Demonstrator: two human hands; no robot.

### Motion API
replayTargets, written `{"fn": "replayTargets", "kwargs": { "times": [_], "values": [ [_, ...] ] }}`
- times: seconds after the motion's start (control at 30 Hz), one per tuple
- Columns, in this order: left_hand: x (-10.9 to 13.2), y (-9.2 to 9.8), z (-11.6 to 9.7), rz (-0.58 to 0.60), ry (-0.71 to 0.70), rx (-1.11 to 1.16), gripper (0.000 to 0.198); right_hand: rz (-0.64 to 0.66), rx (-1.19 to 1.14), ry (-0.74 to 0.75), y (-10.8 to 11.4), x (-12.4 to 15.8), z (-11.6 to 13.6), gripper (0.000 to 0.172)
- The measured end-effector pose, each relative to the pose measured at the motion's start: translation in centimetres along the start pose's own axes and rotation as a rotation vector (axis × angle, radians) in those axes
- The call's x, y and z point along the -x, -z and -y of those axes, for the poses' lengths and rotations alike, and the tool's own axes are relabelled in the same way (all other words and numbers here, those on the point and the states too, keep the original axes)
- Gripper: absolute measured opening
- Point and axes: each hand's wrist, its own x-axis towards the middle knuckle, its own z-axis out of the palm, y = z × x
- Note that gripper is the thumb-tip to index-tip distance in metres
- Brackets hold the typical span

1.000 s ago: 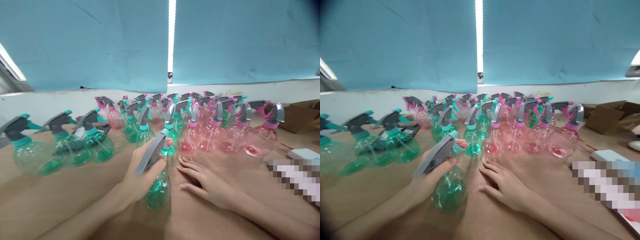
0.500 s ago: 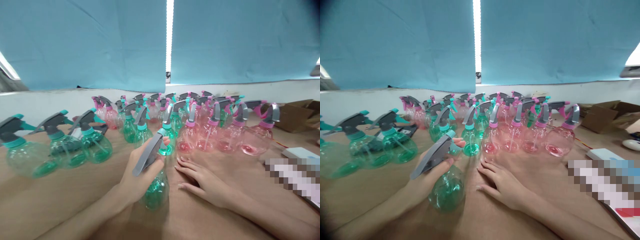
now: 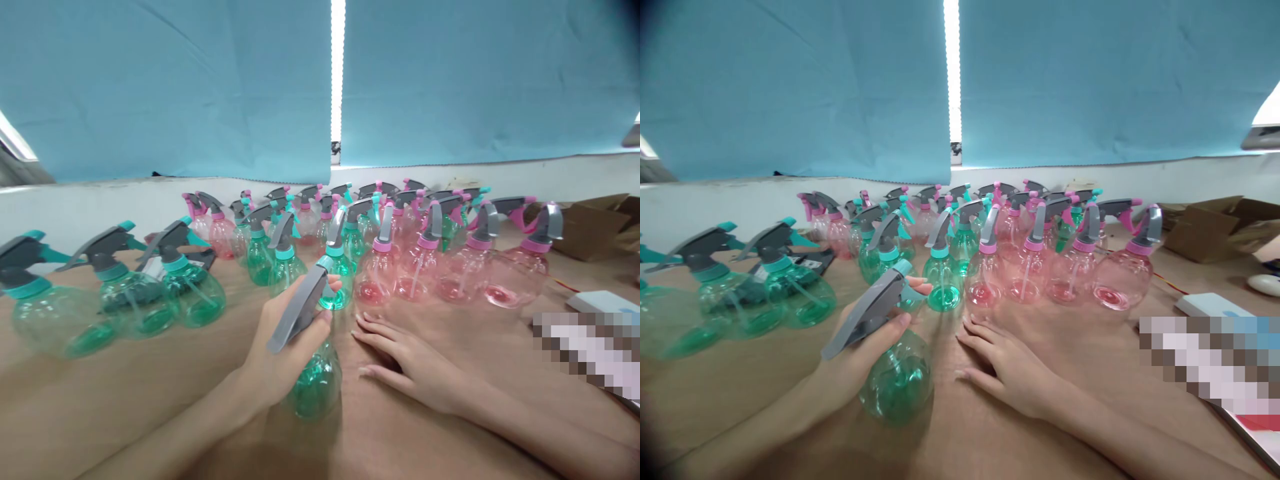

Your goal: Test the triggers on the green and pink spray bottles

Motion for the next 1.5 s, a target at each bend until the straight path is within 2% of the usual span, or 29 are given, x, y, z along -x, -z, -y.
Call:
{"fn": "replayTargets", "kwargs": {
  "times": [0.3, 1.07, 1.2, 1.5],
  "values": [
    [0.1, 0.1, -0.1, -0.01, -0.021, -0.02, 0.028, 0.001, 0.006, 0.006, 0.1, 0.0, 0.1, 0.063],
    [0.0, 0.2, -0.3, 0.015, -0.009, 0.005, 0.034, -0.014, -0.027, 0.004, 0.2, 0.1, 0.2, 0.062],
    [-0.1, 0.5, -0.5, 0.064, 0.007, 0.014, 0.024, -0.024, -0.038, 0.018, 0.0, 0.1, -0.1, 0.062],
    [-0.4, 0.8, -1.0, 0.068, 0.04, 0.028, 0.006, -0.009, -0.037, 0.007, 0.1, 0.0, 0.0, 0.063]
  ]
}}
